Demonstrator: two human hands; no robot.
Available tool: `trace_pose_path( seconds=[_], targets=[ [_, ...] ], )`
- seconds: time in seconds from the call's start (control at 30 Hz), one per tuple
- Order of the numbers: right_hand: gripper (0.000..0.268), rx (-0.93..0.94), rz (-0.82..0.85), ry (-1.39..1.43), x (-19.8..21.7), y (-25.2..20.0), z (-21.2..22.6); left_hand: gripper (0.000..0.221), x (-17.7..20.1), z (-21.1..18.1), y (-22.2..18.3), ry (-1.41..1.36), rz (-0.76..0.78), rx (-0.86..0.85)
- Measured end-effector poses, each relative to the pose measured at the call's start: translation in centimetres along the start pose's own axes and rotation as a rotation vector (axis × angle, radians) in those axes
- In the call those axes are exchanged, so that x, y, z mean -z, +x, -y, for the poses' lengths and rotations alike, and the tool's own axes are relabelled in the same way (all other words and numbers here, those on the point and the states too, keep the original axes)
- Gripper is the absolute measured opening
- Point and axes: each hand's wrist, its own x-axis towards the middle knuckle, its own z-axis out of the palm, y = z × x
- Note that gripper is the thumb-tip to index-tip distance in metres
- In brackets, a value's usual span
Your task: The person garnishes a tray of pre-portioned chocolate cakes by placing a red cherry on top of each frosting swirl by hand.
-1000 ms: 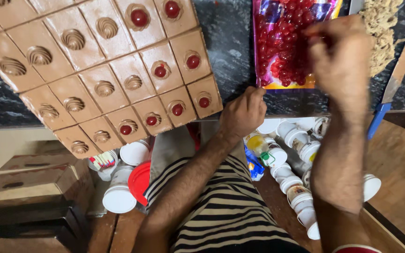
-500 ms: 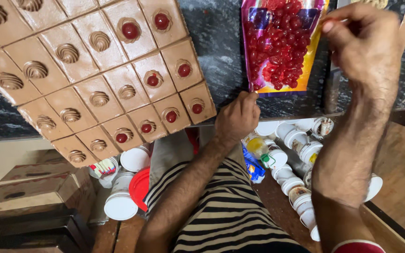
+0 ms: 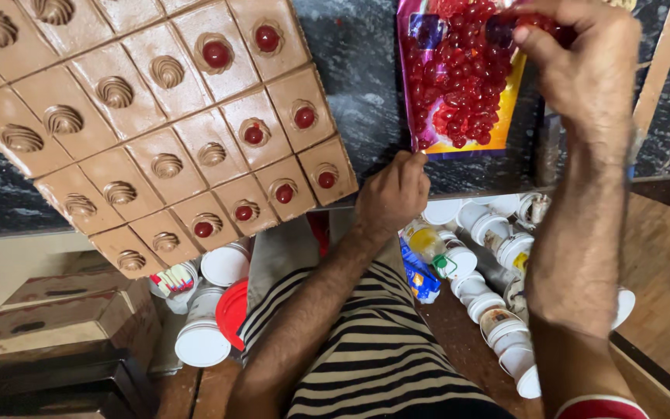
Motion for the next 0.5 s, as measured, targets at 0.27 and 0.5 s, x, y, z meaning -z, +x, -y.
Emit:
trace_pose_path(
  seconds=[0.27, 0.5],
  targets=[
    [0.015, -0.318, 0.006, 0.045, 0.0, -0.6, 0.1, 0.026, -0.1, -0.1, 0.1, -0.041, -0.017, 0.03],
    [0.013, -0.105, -0.042, -0.218, -1.5, -1.4, -1.1, 0.024, -0.2, 0.1, -0.1, -0.038, 0.004, 0.031]
  ],
)
